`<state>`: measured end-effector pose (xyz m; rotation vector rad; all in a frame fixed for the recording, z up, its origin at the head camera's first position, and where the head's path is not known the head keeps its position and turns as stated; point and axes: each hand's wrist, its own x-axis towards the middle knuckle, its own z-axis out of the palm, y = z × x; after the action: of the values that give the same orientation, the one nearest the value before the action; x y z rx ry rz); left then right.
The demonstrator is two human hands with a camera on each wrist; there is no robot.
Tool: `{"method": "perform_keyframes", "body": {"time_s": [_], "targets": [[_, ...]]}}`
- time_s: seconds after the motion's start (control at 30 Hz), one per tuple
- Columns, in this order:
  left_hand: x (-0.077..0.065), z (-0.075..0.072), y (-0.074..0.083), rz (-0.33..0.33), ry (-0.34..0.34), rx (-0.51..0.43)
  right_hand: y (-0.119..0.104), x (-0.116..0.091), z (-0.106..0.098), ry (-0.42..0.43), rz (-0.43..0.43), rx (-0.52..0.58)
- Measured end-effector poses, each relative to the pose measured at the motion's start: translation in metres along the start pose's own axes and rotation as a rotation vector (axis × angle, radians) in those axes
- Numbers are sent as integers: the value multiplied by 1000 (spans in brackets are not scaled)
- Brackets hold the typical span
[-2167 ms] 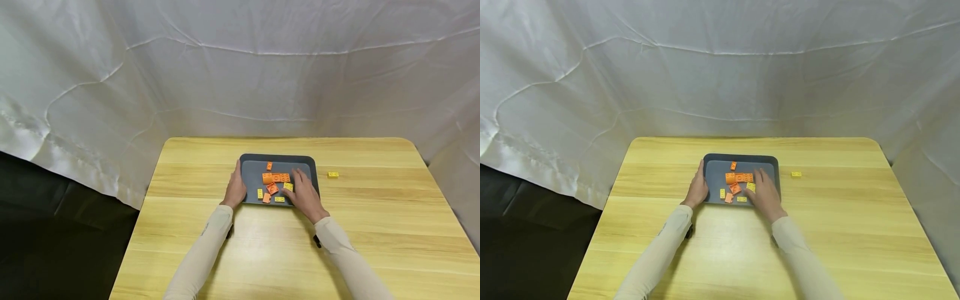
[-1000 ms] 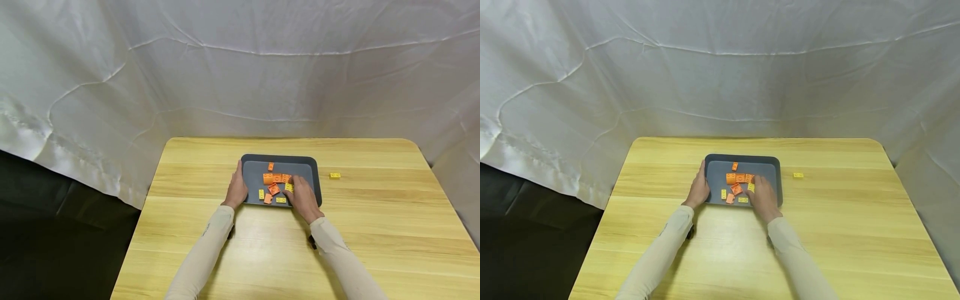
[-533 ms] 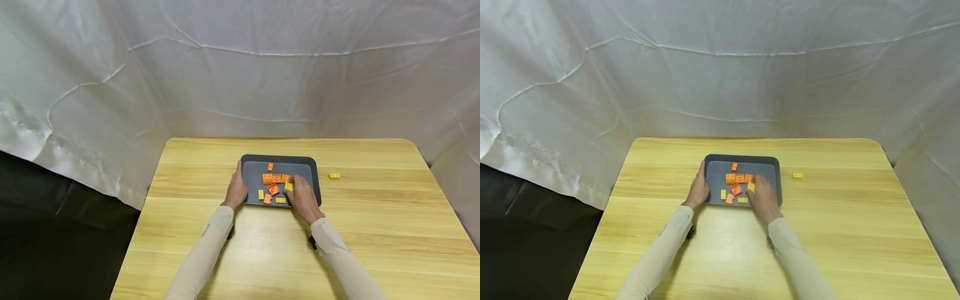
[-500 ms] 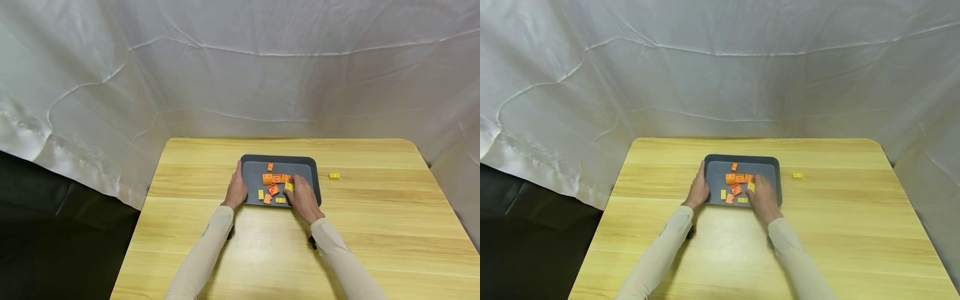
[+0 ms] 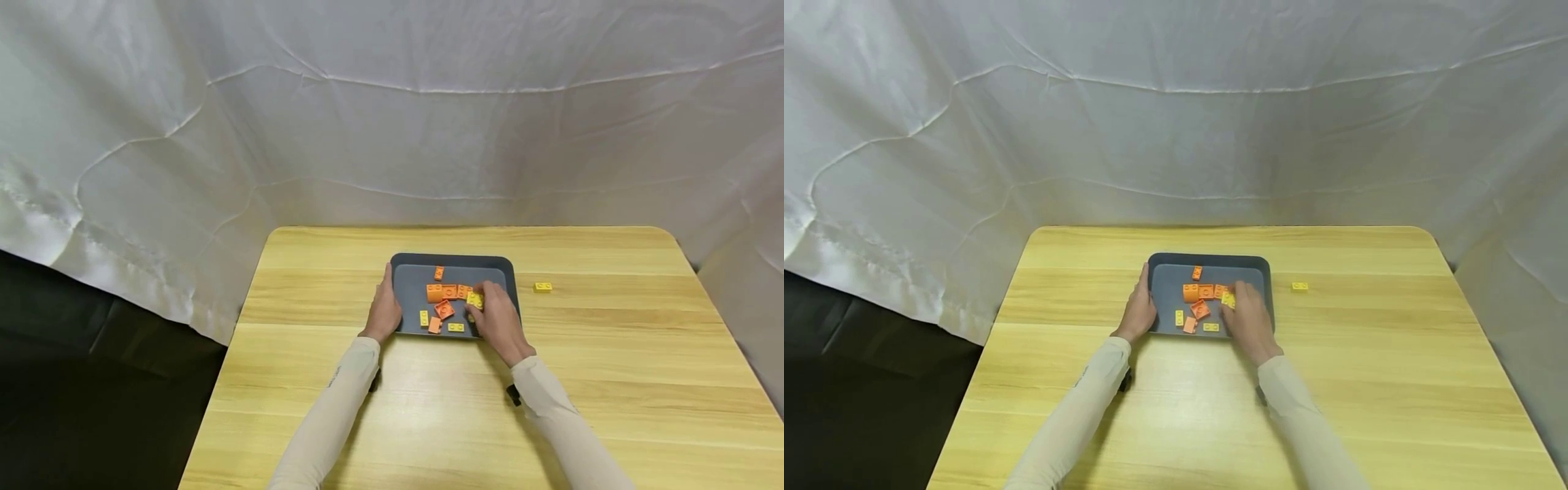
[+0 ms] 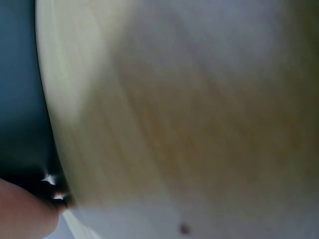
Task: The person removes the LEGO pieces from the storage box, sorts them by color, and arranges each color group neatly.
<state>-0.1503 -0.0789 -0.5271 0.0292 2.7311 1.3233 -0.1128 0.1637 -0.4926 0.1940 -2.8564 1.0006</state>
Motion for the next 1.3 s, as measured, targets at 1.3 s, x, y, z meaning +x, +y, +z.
{"method": "perform_keyframes", "body": {"time_s": [1.3], "targets": [[0, 0, 0, 2, -4, -10, 80, -2, -78, 256, 9, -22]]}}
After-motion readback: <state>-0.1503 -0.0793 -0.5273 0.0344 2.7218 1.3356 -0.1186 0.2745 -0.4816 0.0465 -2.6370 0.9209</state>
